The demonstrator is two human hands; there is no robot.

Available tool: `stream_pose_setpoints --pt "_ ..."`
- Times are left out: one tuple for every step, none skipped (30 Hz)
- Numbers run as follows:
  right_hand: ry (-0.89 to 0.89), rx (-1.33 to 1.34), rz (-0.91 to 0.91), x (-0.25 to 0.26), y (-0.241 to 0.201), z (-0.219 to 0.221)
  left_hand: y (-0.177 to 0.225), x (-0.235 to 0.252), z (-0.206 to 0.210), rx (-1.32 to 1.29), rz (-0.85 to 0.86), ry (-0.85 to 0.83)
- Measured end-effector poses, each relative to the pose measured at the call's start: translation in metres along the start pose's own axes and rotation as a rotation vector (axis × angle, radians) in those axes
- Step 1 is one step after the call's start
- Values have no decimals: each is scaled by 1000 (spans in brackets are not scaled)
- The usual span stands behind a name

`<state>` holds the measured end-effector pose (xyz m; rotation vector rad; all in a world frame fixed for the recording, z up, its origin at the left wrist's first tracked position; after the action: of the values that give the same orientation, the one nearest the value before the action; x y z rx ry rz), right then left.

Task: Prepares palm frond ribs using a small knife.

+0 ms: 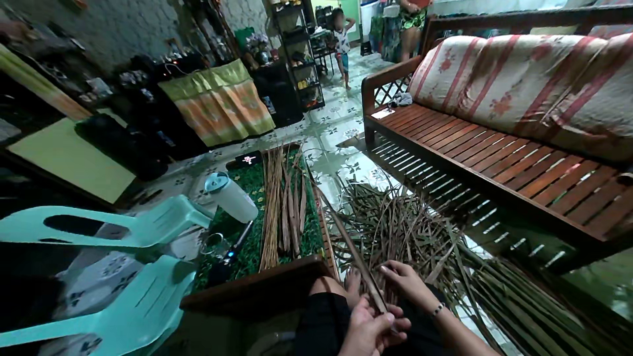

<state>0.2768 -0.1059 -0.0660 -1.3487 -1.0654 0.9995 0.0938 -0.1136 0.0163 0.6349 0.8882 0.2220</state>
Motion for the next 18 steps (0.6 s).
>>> stream_pose_setpoints --pt "24 45 5 0 -2 0 -5 -6 4 16 -30 -31" --pt "45 93 11 -1 -3 0 -10 -10 8 36 -53 -57" --pt "69 147 19 -2 -6 -1 -17 -14 10 56 -70 -84" --pt "94 200 22 -3 -8 -1 -24 -17 12 73 -83 -117" --pt "112 250 22 -3 -10 -1 -29 -18 13 87 -96 -146" --pt "126 298 17 -3 -11 -1 -33 -19 13 103 -105 -167" --pt "136 341 11 -4 -11 -1 -37 -21 13 119 -110 -179" --pt "139 379 2 -3 -11 -2 -38 -22 14 132 -115 -184" --pt "142 405 -5 -4 -12 -2 -39 -23 15 144 -122 -184" --pt "146 421 -11 -4 -13 -2 -40 -24 16 156 -126 -185" --pt "151 424 -12 -4 -14 -2 -41 -24 17 170 -128 -187" --pt "154 419 -10 -4 -14 -2 -42 -23 18 188 -126 -189" --pt "150 403 -11 -4 -15 -2 -43 -21 18 205 -125 -187" --pt "138 387 -17 -5 -15 -2 -44 -19 18 224 -123 -180" --pt "118 380 -27 -5 -15 -1 -44 -17 18 244 -124 -165" --pt "91 383 -33 -5 -17 -1 -44 -15 17 265 -126 -149" --pt "69 394 -37 -4 -17 0 -44 -12 17 282 -128 -133" --pt "52 404 -37 -4 -17 1 -46 -9 15 296 -131 -122"
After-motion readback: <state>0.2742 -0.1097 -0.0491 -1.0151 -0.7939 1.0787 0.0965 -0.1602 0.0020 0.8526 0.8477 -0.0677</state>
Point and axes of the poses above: each hand's wrist, its own x-axis towards the middle knuckle, its own z-axis out of the palm, y = z × x, the point moved 1 cm from there along x, towards the middle knuckle, and after that the axes turned 13 degrees about -z, right-handed, at the moved point
